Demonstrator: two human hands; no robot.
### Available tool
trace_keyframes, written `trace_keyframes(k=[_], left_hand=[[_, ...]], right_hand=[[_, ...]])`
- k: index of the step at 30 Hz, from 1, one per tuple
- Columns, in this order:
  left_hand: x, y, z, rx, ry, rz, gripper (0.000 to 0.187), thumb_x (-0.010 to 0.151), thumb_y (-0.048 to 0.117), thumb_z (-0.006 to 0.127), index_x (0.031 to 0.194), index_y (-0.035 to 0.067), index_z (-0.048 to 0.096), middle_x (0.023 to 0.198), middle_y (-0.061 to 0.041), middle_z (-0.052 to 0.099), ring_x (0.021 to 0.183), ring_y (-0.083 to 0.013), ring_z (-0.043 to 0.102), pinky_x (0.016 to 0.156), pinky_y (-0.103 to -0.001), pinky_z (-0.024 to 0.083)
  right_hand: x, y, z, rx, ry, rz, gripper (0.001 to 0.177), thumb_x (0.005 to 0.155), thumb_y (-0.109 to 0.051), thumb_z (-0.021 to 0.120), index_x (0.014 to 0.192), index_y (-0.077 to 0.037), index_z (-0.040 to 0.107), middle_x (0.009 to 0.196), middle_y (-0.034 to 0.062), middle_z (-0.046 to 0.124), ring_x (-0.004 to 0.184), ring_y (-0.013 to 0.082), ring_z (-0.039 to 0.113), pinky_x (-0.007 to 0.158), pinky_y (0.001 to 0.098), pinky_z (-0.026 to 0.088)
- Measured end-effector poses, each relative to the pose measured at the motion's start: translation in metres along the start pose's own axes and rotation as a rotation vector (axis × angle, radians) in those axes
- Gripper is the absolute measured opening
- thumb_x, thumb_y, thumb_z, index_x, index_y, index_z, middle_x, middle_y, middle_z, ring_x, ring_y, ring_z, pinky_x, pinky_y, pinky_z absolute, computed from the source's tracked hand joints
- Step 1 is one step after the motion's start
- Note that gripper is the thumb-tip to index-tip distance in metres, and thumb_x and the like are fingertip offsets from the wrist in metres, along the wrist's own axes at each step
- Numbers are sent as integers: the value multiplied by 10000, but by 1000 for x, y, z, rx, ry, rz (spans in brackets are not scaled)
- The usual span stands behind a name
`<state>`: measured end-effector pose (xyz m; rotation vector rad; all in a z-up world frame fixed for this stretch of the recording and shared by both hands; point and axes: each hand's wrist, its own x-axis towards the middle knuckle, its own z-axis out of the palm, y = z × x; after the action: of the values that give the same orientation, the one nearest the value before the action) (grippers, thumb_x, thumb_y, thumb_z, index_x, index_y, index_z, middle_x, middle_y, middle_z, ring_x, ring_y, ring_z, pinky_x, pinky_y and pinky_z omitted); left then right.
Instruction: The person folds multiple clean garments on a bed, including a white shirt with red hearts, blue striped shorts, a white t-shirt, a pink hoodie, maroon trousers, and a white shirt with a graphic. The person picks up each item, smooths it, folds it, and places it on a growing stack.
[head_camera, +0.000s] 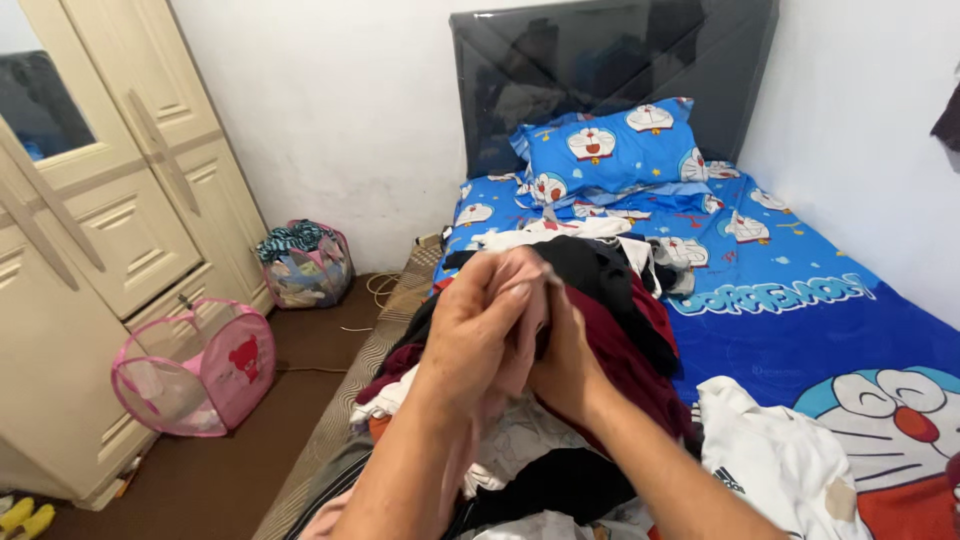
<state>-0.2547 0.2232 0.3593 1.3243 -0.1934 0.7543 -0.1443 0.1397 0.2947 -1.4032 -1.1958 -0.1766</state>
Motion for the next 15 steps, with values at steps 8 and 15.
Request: trace_keyframes(k=[8,15], left_hand=[[15,117,40,67,-194,76,219,1004,67,638,1206,-13,662,978,-22,640,843,-98,585,728,-243,506],[19,184,17,632,45,214,786,818,347,777,1482,41,490,1417,-161,521,1325,-250,492,1100,-395,429]], right_hand=[[84,-39,-35,26,52,-182,266,980,-133,679,1227,-79,599,1125,56,677,1037,182,655,884,308,572],[172,-159,-125,831,-335,-56,304,1105,-264,594,1286,-21,565,1208,102,603,1087,155,587,1006,316,507]])
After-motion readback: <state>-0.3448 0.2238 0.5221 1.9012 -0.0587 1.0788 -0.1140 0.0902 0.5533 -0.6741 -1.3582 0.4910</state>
